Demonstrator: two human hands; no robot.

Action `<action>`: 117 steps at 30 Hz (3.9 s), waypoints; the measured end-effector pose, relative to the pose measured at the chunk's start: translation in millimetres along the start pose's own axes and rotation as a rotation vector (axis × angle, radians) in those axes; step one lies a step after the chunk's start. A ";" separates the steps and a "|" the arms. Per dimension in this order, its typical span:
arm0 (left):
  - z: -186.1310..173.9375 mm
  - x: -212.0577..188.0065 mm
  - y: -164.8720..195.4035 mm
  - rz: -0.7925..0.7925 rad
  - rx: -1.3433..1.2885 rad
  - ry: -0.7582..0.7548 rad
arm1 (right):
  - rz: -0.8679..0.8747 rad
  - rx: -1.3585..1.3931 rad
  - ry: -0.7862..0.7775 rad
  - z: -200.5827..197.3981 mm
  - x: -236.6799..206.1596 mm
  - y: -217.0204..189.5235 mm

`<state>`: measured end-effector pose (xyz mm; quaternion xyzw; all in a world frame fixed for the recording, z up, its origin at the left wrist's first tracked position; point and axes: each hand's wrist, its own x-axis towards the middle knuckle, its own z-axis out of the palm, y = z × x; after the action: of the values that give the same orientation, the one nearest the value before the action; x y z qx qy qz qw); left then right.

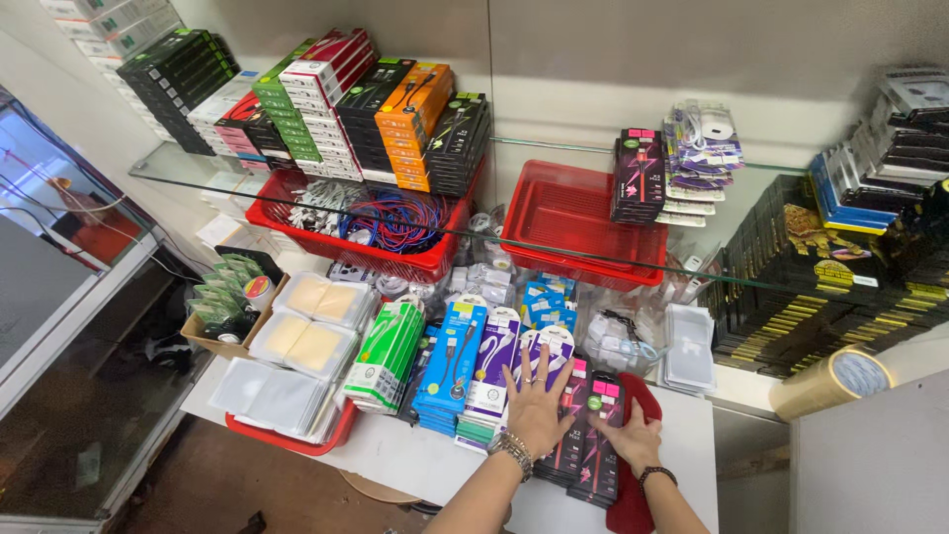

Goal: The person wipes packaged phone accessories with a red cloth and stacks them on a glass display shelf. They move a cardboard box aside, wipe each package, place wiped packages on the shelf, and rearrange stacked boxes and trays on the shelf.

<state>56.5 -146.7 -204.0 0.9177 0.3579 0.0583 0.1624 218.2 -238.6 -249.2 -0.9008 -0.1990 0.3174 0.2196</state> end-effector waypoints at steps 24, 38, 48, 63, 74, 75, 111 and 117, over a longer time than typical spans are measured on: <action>-21.3 51.0 22.7 -0.312 -1.948 0.132 | -0.567 0.489 -0.748 -75.2 23.0 -94.4; -46.8 61.7 8.5 -0.515 -2.107 0.362 | -1.463 -0.185 0.382 -49.1 -44.3 -130.9; -54.7 54.7 -4.2 -0.356 -1.110 0.511 | -1.338 0.224 -0.028 -82.1 -14.5 -189.2; -64.2 53.2 6.7 -0.196 -1.070 0.684 | -1.330 0.154 0.169 -83.0 -3.0 -166.2; -69.3 64.0 -9.6 -0.377 -1.423 0.826 | -1.148 0.366 -0.108 -39.0 -15.2 -150.3; -72.2 63.9 -14.2 -0.413 -1.546 0.840 | -1.155 0.302 -0.143 -32.5 -20.4 -144.9; -114.4 252.5 49.2 -0.272 -1.170 0.484 | -0.700 0.652 0.246 -178.2 88.1 -192.0; -97.4 274.6 62.2 -0.208 -0.700 0.653 | -1.032 0.070 0.538 -186.0 58.7 -182.6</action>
<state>276.8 20.8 -93.8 0.7011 0.4388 0.4434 0.3453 342.9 -109.0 -51.8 -0.7284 -0.5390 -0.0644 0.4181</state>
